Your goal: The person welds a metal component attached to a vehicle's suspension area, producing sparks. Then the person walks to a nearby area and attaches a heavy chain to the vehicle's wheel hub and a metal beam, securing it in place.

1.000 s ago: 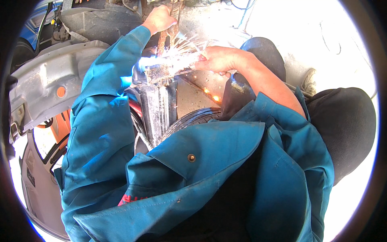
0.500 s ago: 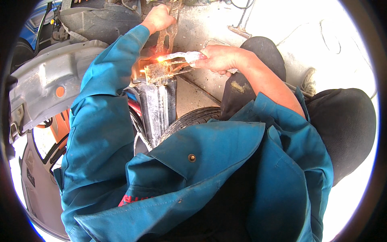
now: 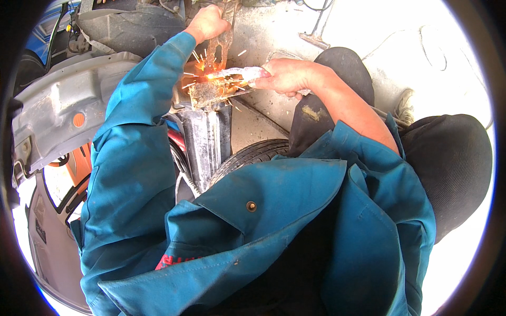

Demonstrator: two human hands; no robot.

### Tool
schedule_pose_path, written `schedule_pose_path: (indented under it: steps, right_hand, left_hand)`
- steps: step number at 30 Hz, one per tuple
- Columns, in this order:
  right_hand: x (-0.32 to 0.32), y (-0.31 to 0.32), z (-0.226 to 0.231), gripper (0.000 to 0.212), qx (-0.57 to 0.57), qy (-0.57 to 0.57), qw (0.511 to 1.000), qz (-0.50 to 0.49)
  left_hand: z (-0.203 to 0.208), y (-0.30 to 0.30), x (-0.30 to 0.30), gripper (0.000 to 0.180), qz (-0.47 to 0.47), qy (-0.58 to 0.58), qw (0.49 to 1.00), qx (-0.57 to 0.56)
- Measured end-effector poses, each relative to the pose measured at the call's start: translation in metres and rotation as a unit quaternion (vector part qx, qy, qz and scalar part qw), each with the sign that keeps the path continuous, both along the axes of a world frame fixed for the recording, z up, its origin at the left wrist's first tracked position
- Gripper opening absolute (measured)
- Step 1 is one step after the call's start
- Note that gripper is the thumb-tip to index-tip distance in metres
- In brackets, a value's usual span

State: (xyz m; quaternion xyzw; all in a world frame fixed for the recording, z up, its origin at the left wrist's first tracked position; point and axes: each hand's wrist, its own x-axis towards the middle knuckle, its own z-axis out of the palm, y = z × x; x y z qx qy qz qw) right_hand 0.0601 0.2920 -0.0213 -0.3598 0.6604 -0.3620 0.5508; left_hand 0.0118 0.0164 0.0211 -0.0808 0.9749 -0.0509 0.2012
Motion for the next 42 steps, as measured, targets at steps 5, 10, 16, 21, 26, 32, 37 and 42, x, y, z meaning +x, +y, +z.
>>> schedule_pose_path:
  steps: [5, 10, 16, 21, 26, 32, 37, 42]
  right_hand:
    - [-0.003, 0.000, -0.003, 0.039, 0.009, 0.000, 1.000, 0.009]
    - [-0.003, -0.002, -0.007, 0.037, 0.012, -0.004, 1.000, 0.012]
    - [0.000, -0.003, -0.008, 0.042, 0.000, 0.008, 1.000, -0.006]
    - [-0.001, -0.003, -0.005, 0.042, -0.003, 0.005, 1.000, 0.005]
    - [-0.002, -0.002, 0.001, 0.040, 0.011, -0.003, 1.000, 0.022]
    - [0.000, 0.000, 0.003, 0.036, 0.008, -0.004, 1.000, 0.010]
    - [0.000, 0.000, 0.000, 0.039, -0.007, 0.003, 1.000, -0.011]
    - [-0.002, -0.003, -0.002, 0.034, 0.015, 0.002, 1.000, 0.019]
  left_hand:
    - [-0.005, -0.005, -0.001, 0.040, -0.014, 0.011, 1.000, 0.003]
    - [-0.017, -0.013, -0.003, 0.039, -0.013, 0.032, 0.999, 0.014]
    - [-0.021, -0.016, -0.004, 0.039, -0.018, 0.034, 0.999, 0.011]
    - [-0.015, -0.010, -0.004, 0.040, 0.010, 0.022, 1.000, 0.012]
    - [-0.007, -0.007, 0.000, 0.040, -0.005, 0.017, 1.000, 0.010]
    - [-0.004, -0.003, 0.000, 0.041, 0.002, 0.022, 1.000, 0.005]
    - [-0.002, -0.002, -0.001, 0.041, 0.009, 0.009, 1.000, 0.012]
    - [-0.002, -0.001, 0.000, 0.041, 0.011, 0.012, 1.000, 0.008]
